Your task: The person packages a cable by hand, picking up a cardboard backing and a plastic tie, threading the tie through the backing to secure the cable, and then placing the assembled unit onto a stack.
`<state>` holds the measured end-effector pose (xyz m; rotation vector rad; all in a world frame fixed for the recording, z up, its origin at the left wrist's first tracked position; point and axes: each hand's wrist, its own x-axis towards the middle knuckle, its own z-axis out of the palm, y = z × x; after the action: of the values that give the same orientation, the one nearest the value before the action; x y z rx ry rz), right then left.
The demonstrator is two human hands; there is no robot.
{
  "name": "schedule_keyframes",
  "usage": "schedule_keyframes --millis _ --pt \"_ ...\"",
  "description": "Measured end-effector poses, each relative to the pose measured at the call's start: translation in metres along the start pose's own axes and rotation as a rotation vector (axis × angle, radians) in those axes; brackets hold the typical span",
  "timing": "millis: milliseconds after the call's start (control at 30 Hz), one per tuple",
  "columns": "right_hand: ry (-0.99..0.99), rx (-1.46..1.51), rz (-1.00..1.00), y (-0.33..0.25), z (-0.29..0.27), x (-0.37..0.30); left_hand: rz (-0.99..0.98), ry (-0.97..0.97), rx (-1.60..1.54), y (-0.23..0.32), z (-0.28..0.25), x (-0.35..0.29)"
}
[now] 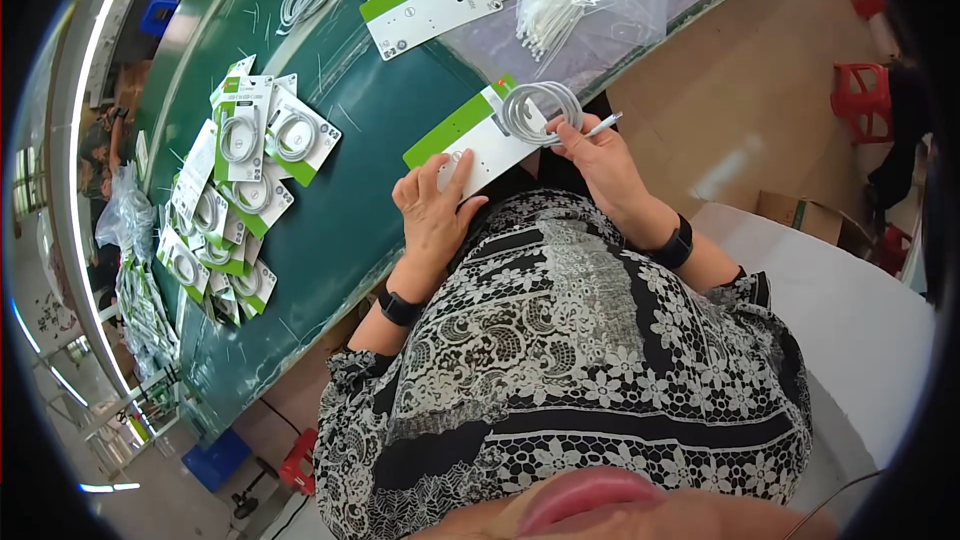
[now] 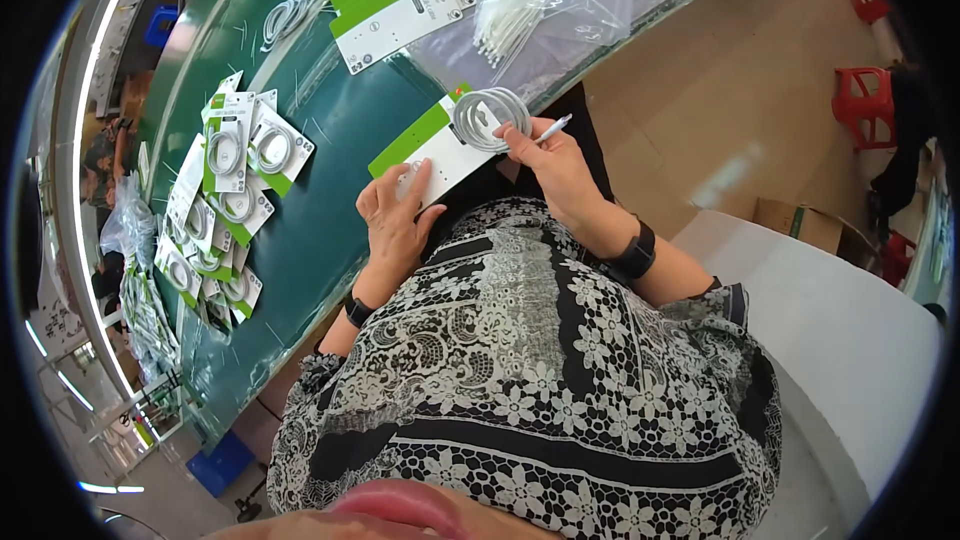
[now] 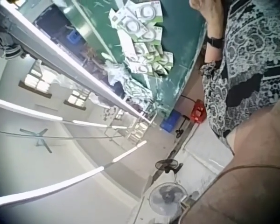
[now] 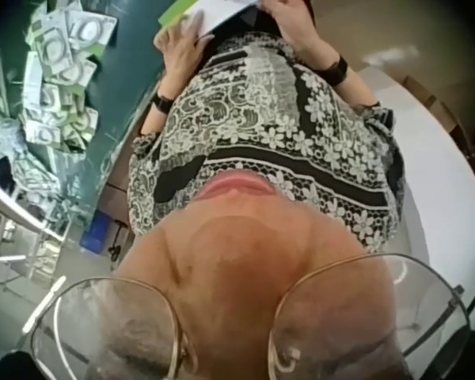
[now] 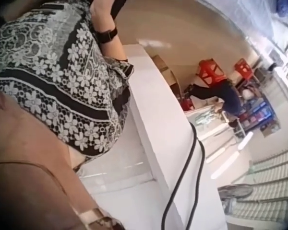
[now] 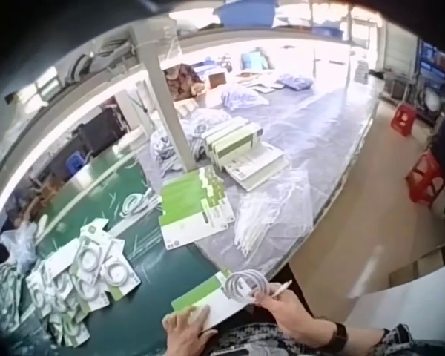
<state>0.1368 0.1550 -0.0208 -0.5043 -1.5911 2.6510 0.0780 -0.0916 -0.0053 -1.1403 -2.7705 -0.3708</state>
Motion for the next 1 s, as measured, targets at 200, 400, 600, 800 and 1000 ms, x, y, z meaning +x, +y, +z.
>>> schedule_keyframes --millis 200,400,600,800,1000 --pt "-0.035 0.275 0.234 0.020 -0.001 -0.011 0.140 -0.047 0.054 -0.002 0.006 -0.019" --pt "-0.059 0.209 0.204 0.005 -0.004 -0.007 0.354 -0.018 -0.100 -0.015 -0.012 -0.015" --pt "-0.172 0.327 -0.166 -0.064 0.014 0.020 0.024 -0.237 -1.165 -0.011 -0.013 -0.002" --pt "-0.185 0.266 -0.246 -0.074 0.033 0.043 -0.145 0.131 -1.969 0.015 -0.001 0.096" --pt "0.030 -0.324 -0.254 -0.071 0.020 0.066 -0.390 0.271 -1.836 0.030 -0.001 0.140"
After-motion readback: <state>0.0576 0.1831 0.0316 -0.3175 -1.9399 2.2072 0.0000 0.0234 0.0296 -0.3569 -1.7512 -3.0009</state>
